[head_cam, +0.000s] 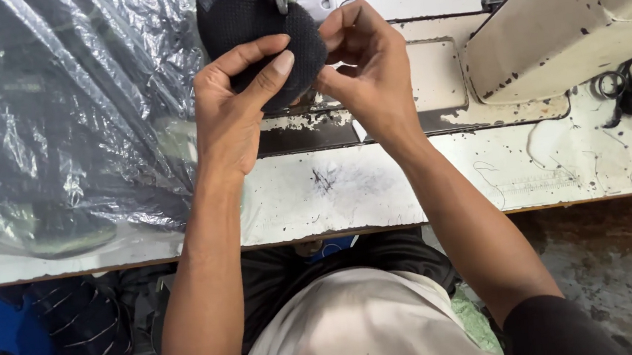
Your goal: The person operates a sewing machine to stitch a black strap onto a green slipper sole. They repeatedly guide the slipper under the needle, adjust the strap alignment, and rotate the item to sew different sections.
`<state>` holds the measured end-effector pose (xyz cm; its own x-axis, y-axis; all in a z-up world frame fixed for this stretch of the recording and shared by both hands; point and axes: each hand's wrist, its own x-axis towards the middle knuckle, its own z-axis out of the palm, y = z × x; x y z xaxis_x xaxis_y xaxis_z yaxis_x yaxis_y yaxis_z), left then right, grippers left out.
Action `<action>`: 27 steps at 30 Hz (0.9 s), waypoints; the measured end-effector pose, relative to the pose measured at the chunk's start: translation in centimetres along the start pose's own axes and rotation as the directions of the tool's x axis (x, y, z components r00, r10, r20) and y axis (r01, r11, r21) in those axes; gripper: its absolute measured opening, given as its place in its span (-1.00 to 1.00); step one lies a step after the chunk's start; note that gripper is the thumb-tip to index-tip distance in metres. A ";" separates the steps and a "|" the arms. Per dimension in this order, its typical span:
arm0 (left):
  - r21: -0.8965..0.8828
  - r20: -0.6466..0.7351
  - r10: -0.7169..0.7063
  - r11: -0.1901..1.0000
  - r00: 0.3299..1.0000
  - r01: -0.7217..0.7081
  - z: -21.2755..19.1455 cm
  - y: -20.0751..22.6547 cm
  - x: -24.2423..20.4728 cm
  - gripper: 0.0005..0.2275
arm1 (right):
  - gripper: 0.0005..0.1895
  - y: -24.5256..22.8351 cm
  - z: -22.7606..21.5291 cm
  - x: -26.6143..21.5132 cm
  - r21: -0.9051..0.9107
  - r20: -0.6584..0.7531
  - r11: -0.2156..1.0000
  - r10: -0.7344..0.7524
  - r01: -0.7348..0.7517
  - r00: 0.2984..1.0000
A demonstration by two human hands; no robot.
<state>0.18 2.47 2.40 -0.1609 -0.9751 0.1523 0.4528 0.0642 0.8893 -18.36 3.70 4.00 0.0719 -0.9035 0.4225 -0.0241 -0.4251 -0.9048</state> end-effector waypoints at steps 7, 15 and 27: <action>0.144 0.054 0.040 0.988 0.998 -0.048 -1.1 0.1 0.4 -0.73 | -0.80 0.3 0.7 -0.3 0.107 -0.106 0.987 0.129 -0.118 0.986; -0.052 0.136 -0.100 0.993 0.986 0.107 -2.0 0.2 1.1 -0.72 | -0.88 -1.5 -0.2 0.1 0.175 -0.041 0.956 0.245 -0.235 0.969; 0.119 0.072 -0.053 0.992 0.996 0.044 -3.2 0.1 1.6 -0.73 | -0.78 -1.7 0.0 -0.5 -0.017 -0.015 0.999 0.032 -0.032 0.999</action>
<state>2.72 0.20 1.34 -0.2473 -0.9594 0.1354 0.3378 0.0456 0.9401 -18.36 4.90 5.29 0.0561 -0.9174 0.3941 -0.0435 -0.3966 -0.9170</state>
